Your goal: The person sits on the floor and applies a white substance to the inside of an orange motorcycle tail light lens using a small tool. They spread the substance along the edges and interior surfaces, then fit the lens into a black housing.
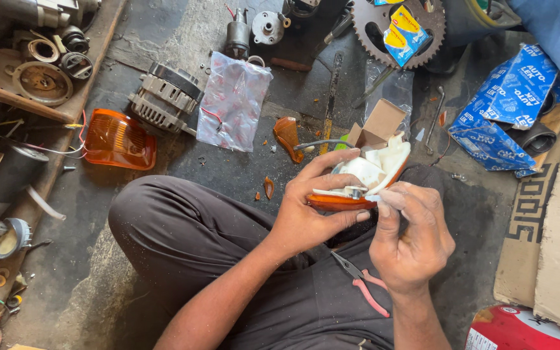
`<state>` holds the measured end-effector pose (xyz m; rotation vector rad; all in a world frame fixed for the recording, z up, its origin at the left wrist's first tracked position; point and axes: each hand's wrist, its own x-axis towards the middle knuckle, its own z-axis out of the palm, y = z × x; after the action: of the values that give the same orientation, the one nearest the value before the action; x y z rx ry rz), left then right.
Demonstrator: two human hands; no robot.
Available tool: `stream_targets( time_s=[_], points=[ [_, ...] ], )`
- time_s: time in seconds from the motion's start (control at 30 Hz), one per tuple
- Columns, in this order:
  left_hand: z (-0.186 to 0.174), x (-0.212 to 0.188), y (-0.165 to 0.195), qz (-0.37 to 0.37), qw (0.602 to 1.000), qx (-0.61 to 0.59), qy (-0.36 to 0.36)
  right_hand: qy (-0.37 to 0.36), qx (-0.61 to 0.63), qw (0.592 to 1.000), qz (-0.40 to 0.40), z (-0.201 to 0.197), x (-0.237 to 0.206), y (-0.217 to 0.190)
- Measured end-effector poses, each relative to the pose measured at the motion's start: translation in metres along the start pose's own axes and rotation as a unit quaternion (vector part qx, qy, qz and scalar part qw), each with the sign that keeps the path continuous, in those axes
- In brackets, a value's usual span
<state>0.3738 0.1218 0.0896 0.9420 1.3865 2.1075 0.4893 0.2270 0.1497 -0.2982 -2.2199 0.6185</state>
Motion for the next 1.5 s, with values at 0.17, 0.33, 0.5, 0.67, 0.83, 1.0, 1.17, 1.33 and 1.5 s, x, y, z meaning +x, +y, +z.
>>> stream_targets(
  time_s=[0.17,0.33,0.5,0.67,0.83,1.0,1.17,1.33,1.5],
  points=[
    [-0.001,0.002,0.001,0.008,1.0,0.012,0.003,0.002,0.061,0.998,0.036,0.0,0.001,0.0],
    [-0.001,0.002,0.001,0.009,1.0,0.027,0.011,-0.007,-0.007,1.0,-0.012,0.001,0.005,0.0],
    [-0.001,0.002,0.0,0.015,0.999,0.031,0.012,0.002,0.033,0.999,-0.01,0.007,0.004,0.001],
    [0.001,0.002,-0.003,0.022,1.0,0.005,0.02,0.006,0.05,0.999,0.002,0.011,0.004,-0.002],
    [0.003,0.002,-0.006,0.008,0.999,0.023,0.038,-0.021,-0.006,1.0,-0.003,0.007,0.009,-0.009],
    [0.006,0.003,-0.005,-0.001,0.998,0.045,0.044,-0.037,0.045,0.996,0.069,0.003,0.009,-0.011],
    [0.007,0.003,-0.005,0.002,0.999,0.023,0.044,-0.014,0.142,0.983,0.117,0.004,0.001,-0.005],
    [0.009,0.003,-0.007,-0.013,0.999,0.016,0.039,-0.001,0.183,0.977,0.113,0.011,-0.009,0.003],
    [0.01,0.002,-0.009,-0.019,0.999,0.017,0.042,0.016,0.2,0.972,0.125,0.017,-0.012,0.009]
  ],
)
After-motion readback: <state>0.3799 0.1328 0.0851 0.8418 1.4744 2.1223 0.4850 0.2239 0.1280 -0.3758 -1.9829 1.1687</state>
